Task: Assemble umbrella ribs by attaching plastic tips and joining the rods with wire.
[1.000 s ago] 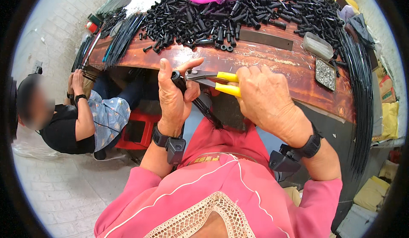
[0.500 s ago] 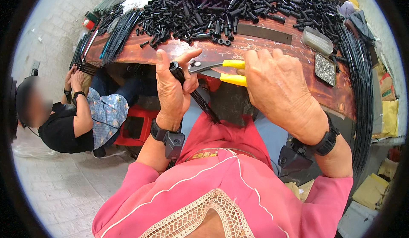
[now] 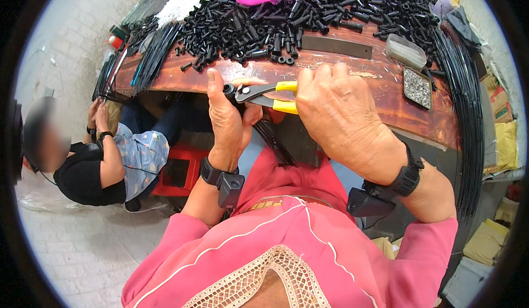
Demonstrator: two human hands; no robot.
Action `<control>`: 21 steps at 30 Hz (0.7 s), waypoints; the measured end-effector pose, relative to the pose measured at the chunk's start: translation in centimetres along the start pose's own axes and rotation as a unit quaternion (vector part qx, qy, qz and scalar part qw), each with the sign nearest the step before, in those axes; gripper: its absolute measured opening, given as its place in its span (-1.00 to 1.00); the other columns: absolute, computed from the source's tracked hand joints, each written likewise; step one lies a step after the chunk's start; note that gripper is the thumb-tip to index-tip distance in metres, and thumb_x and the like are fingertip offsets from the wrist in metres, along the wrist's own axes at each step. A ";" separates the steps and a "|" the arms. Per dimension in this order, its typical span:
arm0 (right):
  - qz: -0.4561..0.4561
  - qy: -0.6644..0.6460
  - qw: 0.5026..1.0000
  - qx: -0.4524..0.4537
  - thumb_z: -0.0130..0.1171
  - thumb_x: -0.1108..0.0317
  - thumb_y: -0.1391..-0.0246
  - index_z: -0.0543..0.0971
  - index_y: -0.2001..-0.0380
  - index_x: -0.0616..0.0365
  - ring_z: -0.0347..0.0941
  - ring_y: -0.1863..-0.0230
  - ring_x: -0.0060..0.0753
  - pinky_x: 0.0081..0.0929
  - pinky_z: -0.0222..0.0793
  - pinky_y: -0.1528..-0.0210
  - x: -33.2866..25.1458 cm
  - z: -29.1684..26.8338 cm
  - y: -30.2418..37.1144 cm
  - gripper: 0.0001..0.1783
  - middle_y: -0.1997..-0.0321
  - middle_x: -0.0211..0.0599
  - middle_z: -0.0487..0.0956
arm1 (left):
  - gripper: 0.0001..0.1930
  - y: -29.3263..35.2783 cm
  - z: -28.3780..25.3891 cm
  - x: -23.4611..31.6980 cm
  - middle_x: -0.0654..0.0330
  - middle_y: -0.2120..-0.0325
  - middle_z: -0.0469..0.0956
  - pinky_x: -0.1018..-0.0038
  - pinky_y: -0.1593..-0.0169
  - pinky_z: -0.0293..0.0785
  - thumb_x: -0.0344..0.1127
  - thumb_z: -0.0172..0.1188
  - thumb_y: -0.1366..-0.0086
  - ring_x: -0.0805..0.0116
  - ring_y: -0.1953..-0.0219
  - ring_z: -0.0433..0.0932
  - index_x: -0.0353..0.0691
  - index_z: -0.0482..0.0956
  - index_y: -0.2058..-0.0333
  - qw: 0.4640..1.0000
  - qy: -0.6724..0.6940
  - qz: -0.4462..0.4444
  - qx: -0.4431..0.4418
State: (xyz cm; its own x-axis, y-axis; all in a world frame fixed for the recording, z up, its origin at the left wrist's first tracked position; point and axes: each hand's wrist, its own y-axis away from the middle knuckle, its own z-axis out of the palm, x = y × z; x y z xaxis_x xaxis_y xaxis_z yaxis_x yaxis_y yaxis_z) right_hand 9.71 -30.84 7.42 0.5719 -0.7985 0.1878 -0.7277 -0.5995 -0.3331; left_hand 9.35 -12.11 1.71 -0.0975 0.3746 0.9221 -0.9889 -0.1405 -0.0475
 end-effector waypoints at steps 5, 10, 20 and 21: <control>0.032 -0.028 0.999 0.031 0.22 0.39 0.15 0.47 0.37 0.23 0.50 0.32 -0.14 -0.33 0.48 0.34 0.0 2.4 0.1 -0.76 0.41 -0.10 0.52 | -0.16 -0.8 1.1 0.4 0.40 0.83 0.25 0.61 0.67 -0.04 0.39 -0.32 -0.35 0.61 0.79 0.08 -0.36 0.64 0.33 0.999 -0.021 0.035 0.034; 0.228 -0.272 0.930 -0.096 0.31 0.23 0.13 0.50 0.29 0.33 0.52 0.25 0.11 -0.05 0.41 0.22 3.9 4.8 3.1 -0.59 0.38 0.10 0.57 | -0.26 -3.0 -3.5 6.5 0.41 0.85 0.07 0.58 0.71 -0.06 0.31 -0.23 -0.37 0.58 0.81 -0.02 -0.39 0.57 0.20 0.987 0.066 0.139 0.056; 0.358 -0.038 0.922 -0.142 0.19 -0.06 0.02 0.42 0.06 0.25 0.54 0.18 0.20 -0.01 0.46 0.16 10.1 7.7 5.7 -0.37 0.25 0.16 0.60 | -0.23 3.7 -23.0 19.4 0.39 0.79 0.04 0.56 0.58 -0.07 0.25 -0.28 -0.37 0.55 0.72 -0.02 -0.51 0.53 0.14 0.960 -0.038 0.256 0.103; 0.358 -0.019 0.920 -0.159 0.15 -0.07 -0.02 0.41 0.05 0.25 0.54 0.16 0.22 0.02 0.44 0.16 10.1 7.8 5.1 -0.38 0.22 0.20 0.59 | -0.19 4.0 -18.3 18.1 0.38 0.79 0.08 0.56 0.58 -0.06 0.28 -0.28 -0.35 0.55 0.73 0.00 -0.55 0.52 0.17 0.922 -0.060 0.224 0.309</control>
State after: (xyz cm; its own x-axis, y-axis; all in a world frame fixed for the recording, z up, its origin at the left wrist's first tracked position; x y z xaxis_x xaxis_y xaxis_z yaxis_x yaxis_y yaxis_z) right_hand 14.78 -41.53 0.38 -0.0886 -0.9960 -0.0093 -0.9935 0.0890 -0.0714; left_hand 1.61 10.90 11.16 -0.4314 0.0535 0.9006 -0.5967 -0.7656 -0.2404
